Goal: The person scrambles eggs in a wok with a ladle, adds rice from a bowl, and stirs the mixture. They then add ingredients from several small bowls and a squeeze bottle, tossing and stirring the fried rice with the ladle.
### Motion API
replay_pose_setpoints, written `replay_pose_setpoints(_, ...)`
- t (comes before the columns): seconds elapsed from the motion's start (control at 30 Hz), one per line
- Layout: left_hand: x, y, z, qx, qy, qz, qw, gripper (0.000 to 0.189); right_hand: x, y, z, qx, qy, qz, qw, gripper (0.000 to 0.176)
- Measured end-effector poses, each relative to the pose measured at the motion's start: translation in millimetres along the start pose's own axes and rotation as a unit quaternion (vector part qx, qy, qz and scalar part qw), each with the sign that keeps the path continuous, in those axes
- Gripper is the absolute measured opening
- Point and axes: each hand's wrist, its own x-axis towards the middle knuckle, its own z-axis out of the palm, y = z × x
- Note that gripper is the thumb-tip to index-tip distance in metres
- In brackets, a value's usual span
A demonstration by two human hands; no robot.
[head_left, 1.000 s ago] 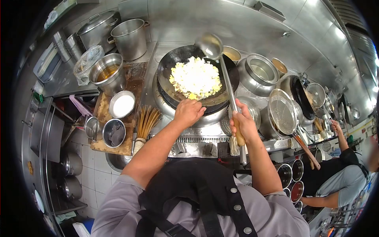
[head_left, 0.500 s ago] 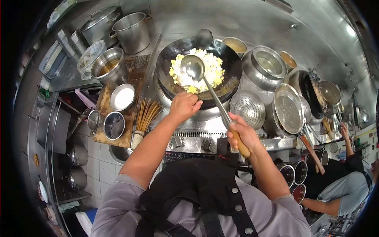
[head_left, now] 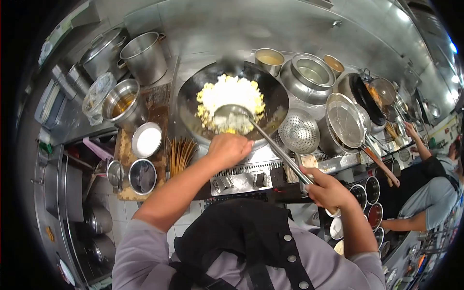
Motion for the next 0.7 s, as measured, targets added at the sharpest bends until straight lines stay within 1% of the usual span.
replay_pose_setpoints(0.03, -0.3, -0.7, -2.3, -0.012, 0.013, 0.031, 0.999, 0.048, -15.5, -4.0, -0.2, -0.036, -0.013, 0.035, 0.999, 0.058)
replay_pose_setpoints(0.07, -6.0, -0.7, -0.3, -0.027, 0.023, 0.057, 0.998, 0.047, -21.0, -7.5, 6.0, -0.049, 0.008, 0.033, 0.998, 0.056)
replay_pose_setpoints(0.1, -8.4, -5.0, 11.5, -0.03, 0.017, 0.059, 0.998, 0.047, -14.8, -6.8, 13.4, -0.081, 0.023, 0.02, 0.996, 0.056)
replay_pose_setpoints(0.13, -4.5, -12.4, 30.3, -0.019, 0.069, 0.039, 0.997, 0.047, -3.7, -2.3, 22.6, -0.112, 0.042, 0.004, 0.993, 0.055)
replay_pose_setpoints(0.17, -1.1, -15.8, 41.6, -0.008, 0.122, 0.021, 0.992, 0.047, 15.3, 12.7, 34.0, -0.107, 0.048, 0.004, 0.993, 0.055)
replay_pose_setpoints(0.2, -7.6, -13.2, 45.1, -0.009, 0.121, 0.03, 0.992, 0.047, 44.2, 34.0, 45.5, -0.139, 0.088, -0.083, 0.983, 0.056)
replay_pose_setpoints(0.23, -23.6, -7.3, 50.6, 0.019, 0.101, 0.023, 0.994, 0.048, 68.5, 47.9, 54.3, -0.175, 0.125, -0.168, 0.962, 0.057)
replay_pose_setpoints(0.27, -41.5, -0.4, 56.4, 0.046, 0.085, 0.013, 0.995, 0.049, 82.8, 50.9, 65.3, -0.227, 0.167, -0.179, 0.943, 0.058)
replay_pose_setpoints(0.33, -89.9, 11.5, 53.2, 0.066, -0.02, -0.001, 0.998, 0.05, 67.4, 29.8, 67.7, -0.187, 0.123, -0.124, 0.967, 0.057)
replay_pose_setpoints(0.37, -85.8, 13.5, 34.5, 0.071, -0.015, 0.0, 0.997, 0.05, 53.7, 36.7, 61.0, -0.187, 0.135, -0.168, 0.958, 0.059)
replay_pose_setpoints(0.43, -83.4, 21.8, -3.3, 0.053, -0.027, 0.014, 0.998, 0.051, 2.1, 18.2, 39.3, -0.146, 0.101, -0.106, 0.978, 0.062)
replay_pose_setpoints(0.47, -64.2, 16.2, -14.6, 0.054, -0.036, 0.0, 0.998, 0.051, -23.4, 5.0, 22.9, -0.15, 0.061, -0.059, 0.985, 0.065)
replay_pose_setpoints(0.5, -42.9, 12.0, -25.3, 0.028, -0.023, -0.019, 0.999, 0.048, -37.7, 6.6, 10.3, -0.142, 0.037, -0.049, 0.988, 0.064)
replay_pose_setpoints(0.53, -23.9, -3.4, -14.7, -0.013, 0.041, 0.027, 0.999, 0.045, -44.0, 5.9, 0.8, -0.138, 0.017, -0.044, 0.989, 0.063)
replay_pose_setpoints(0.57, -9.6, -11.3, -4.2, -0.009, 0.054, 0.032, 0.998, 0.044, -39.3, -0.1, 0.3, -0.139, 0.02, -0.046, 0.989, 0.063)
replay_pose_setpoints(0.6, -5.0, -18.8, 14.1, -0.008, 0.055, 0.034, 0.998, 0.044, -29.7, -7.5, 3.8, -0.172, 0.031, -0.033, 0.984, 0.062)
replay_pose_setpoints(0.63, -2.3, -26.1, 34.1, 0.006, 0.094, 0.029, 0.995, 0.044, -20.7, -10.0, 11.1, -0.203, 0.041, -0.018, 0.978, 0.06)
replay_pose_setpoints(0.67, -2.0, -27.6, 45.6, 0.019, 0.133, 0.025, 0.991, 0.045, 0.3, 1.4, 20.7, -0.202, 0.044, -0.018, 0.978, 0.06)
replay_pose_setpoints(0.7, -13.6, -20.7, 50.3, 0.034, 0.117, 0.011, 0.992, 0.045, 32.6, 19.3, 28.9, -0.172, 0.068, -0.072, 0.98, 0.059)
